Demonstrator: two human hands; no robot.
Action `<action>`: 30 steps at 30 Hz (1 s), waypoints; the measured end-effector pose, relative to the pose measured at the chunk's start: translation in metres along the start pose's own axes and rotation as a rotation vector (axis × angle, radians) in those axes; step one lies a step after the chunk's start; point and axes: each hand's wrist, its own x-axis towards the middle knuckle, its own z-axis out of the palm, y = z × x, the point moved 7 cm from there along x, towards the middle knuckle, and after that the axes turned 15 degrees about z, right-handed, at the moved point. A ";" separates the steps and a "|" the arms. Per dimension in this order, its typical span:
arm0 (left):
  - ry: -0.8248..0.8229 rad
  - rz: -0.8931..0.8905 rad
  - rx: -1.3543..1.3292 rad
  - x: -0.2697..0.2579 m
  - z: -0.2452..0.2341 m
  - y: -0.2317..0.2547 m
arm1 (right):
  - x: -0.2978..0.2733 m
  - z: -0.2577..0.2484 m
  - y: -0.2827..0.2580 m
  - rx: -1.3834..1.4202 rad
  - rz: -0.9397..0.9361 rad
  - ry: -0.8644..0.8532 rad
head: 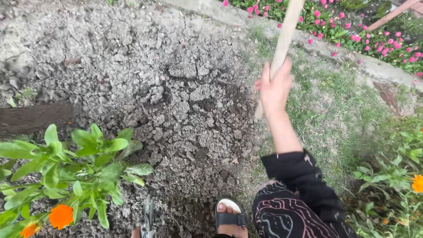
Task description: Digging and loosening soil around plants in a garden using a hoe and pruning shears.
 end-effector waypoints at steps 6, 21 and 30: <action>0.025 -0.049 -0.150 -0.004 0.023 -0.016 | -0.010 0.033 0.122 -0.456 0.167 0.129; 0.007 0.333 0.540 0.005 0.031 0.010 | 0.013 -0.034 -0.019 0.069 0.130 0.124; -0.167 0.448 0.828 0.000 0.033 0.014 | -0.057 0.087 0.167 -0.458 0.477 -0.255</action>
